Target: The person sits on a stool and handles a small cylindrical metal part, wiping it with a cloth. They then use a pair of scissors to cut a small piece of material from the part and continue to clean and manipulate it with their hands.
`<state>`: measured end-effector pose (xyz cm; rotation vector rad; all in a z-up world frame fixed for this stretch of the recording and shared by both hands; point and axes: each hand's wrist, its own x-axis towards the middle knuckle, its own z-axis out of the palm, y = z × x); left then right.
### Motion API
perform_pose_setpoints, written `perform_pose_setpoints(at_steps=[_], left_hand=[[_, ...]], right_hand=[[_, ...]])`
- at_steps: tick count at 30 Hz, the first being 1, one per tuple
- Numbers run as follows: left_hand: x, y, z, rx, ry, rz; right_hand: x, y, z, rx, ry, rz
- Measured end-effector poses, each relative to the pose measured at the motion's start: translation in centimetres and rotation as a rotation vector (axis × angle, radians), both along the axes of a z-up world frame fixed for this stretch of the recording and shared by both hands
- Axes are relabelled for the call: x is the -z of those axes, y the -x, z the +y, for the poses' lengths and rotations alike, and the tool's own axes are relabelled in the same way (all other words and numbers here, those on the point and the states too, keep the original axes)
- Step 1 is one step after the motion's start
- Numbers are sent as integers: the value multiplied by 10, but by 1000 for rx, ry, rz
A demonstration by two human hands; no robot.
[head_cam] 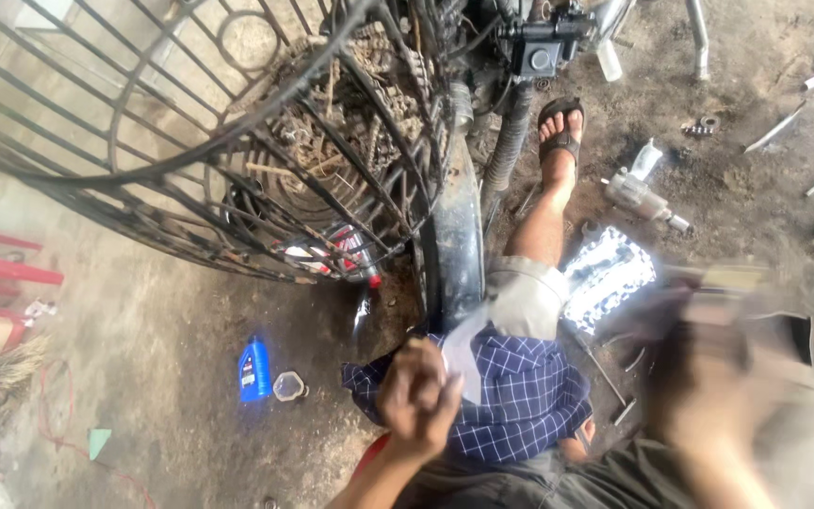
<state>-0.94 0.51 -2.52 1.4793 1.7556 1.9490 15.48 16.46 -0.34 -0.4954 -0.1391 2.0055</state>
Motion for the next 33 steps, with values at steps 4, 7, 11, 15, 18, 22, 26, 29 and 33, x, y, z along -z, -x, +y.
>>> perform_pose_setpoints(at_steps=[4, 7, 11, 15, 18, 22, 26, 29, 33], left_hand=[[5, 11, 15, 159, -6, -321], [12, 18, 20, 224, -112, -677], [9, 16, 26, 238, -133, -828], [15, 13, 28, 234, -41, -804], [19, 17, 27, 199, 121, -677], [2, 31, 39, 231, 339, -353], [-19, 32, 55, 292, 753, -74], [-22, 28, 61, 287, 901, -66], [-15, 26, 61, 184, 918, -170]], right_hand=[[23, 30, -28, -287, -405, -856], [55, 43, -33, -441, -345, -453], [65, 45, -28, -578, -378, -575], [87, 48, -34, -573, -440, -584], [83, 44, -27, -547, -537, -557], [82, 40, -22, -511, -623, -722], [85, 39, -20, -416, -827, -795], [75, 38, -17, -392, -908, -805], [91, 36, -19, -530, -676, -812]])
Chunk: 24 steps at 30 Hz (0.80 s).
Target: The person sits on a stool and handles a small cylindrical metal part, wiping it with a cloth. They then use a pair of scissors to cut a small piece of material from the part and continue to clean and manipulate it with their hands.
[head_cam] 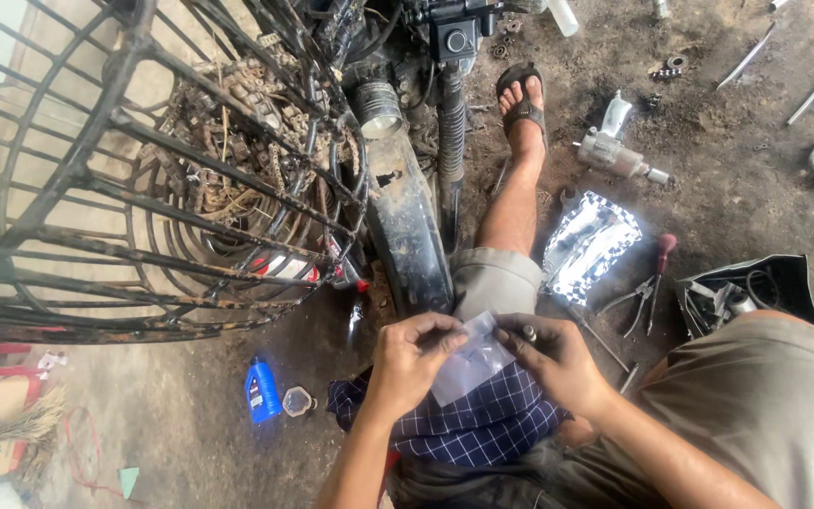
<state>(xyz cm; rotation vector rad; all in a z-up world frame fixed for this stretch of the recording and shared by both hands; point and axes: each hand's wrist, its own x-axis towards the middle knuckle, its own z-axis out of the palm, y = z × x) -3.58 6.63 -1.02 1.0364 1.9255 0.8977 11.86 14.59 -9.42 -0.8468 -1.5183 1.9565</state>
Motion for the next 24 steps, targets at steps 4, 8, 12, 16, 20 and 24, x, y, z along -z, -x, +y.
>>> perform_pose_setpoints(at_steps=[4, 8, 12, 16, 20, 24], left_hand=[[-2, -3, -2, 12, -49, 3], [-2, -6, -7, 69, -91, 117], [-13, -9, -1, 204, -221, 374], [0, -4, -1, 330, -380, 526], [-13, -8, 0, 594, -336, 348], [-11, -6, -3, 483, -318, 228]], right_hand=[[-9, -1, 3, -90, 40, 11], [-14, 3, 0, -87, 29, 21], [-22, 5, 2, -170, -50, 11], [-23, 8, -1, -281, 88, -40], [-22, 10, -9, -399, 8, -282], [-22, 10, -9, -470, -56, -203]])
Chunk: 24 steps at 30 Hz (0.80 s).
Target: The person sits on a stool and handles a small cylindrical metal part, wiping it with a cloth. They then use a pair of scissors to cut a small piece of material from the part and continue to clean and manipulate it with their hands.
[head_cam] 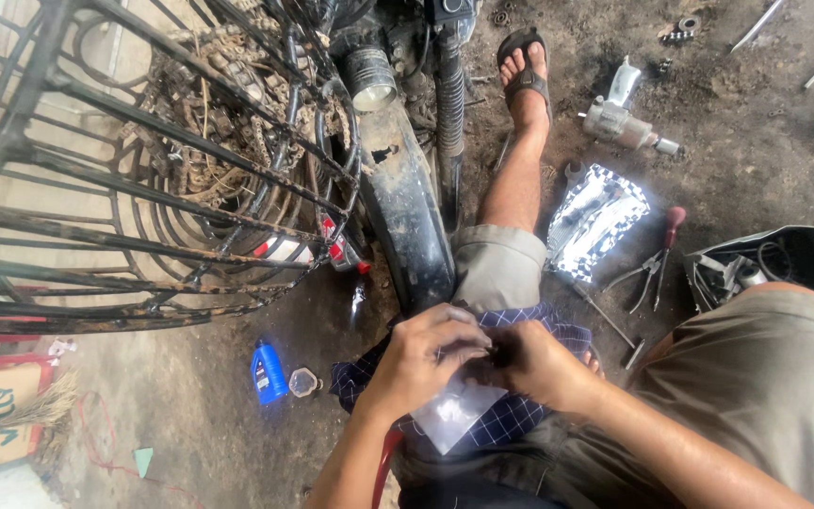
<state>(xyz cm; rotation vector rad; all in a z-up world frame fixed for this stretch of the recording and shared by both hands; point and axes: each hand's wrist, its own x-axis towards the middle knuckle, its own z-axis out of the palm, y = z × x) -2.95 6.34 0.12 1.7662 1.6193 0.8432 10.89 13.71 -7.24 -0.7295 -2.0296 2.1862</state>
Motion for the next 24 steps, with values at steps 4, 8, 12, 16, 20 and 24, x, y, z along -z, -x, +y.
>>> perform_pose_setpoints(at_steps=[4, 8, 12, 16, 20, 24], left_hand=[[11, 11, -16, -131, -83, -177], [11, 16, -30, -401, -164, -619], [11, 16, -39, -483, -172, -652], [16, 12, -39, -477, -161, -720], [12, 7, -34, -405, -173, -597], [0, 3, -29, -268, -151, -101]], right_hand=[[-7, -5, 8, -71, -62, -185], [23, -9, 6, 116, 30, -121], [23, -4, 3, 238, -79, 331], [11, -4, -5, 304, 50, 188], [-18, -7, 2, 295, -15, 358], [-7, -7, 0, 222, -589, 479]])
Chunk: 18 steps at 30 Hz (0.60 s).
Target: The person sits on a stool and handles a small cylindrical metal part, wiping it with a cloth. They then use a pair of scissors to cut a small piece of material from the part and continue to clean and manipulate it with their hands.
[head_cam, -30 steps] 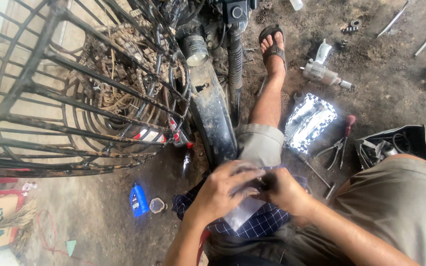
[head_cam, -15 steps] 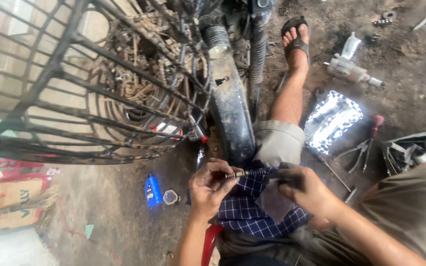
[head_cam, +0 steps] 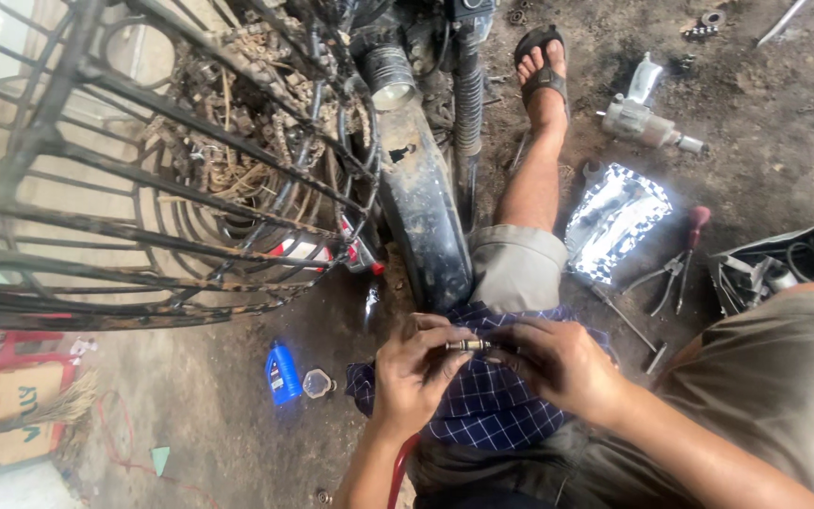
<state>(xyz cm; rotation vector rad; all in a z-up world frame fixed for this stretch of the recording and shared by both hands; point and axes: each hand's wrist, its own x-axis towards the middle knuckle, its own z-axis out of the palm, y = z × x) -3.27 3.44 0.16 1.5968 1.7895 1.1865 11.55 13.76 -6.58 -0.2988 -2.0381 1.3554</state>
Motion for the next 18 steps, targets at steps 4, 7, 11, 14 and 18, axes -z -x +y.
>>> perform_pose_setpoints(at_steps=[4, 7, 11, 14, 18], left_hand=[[21, 10, 2, 242, -48, 347], [14, 13, 9, 388, -71, 746], [14, 17, 3, 520, 201, 516], [7, 21, 4, 516, 567, -8], [38, 21, -17, 228, 1014, -993]], right_hand=[[10, -3, -2, 21, -24, -1], [9, -4, -1, -113, 3, -208], [1, -7, 1, -201, -63, -77], [-4, -11, 2, -295, -136, 16], [-10, -12, 6, -463, -44, 26]])
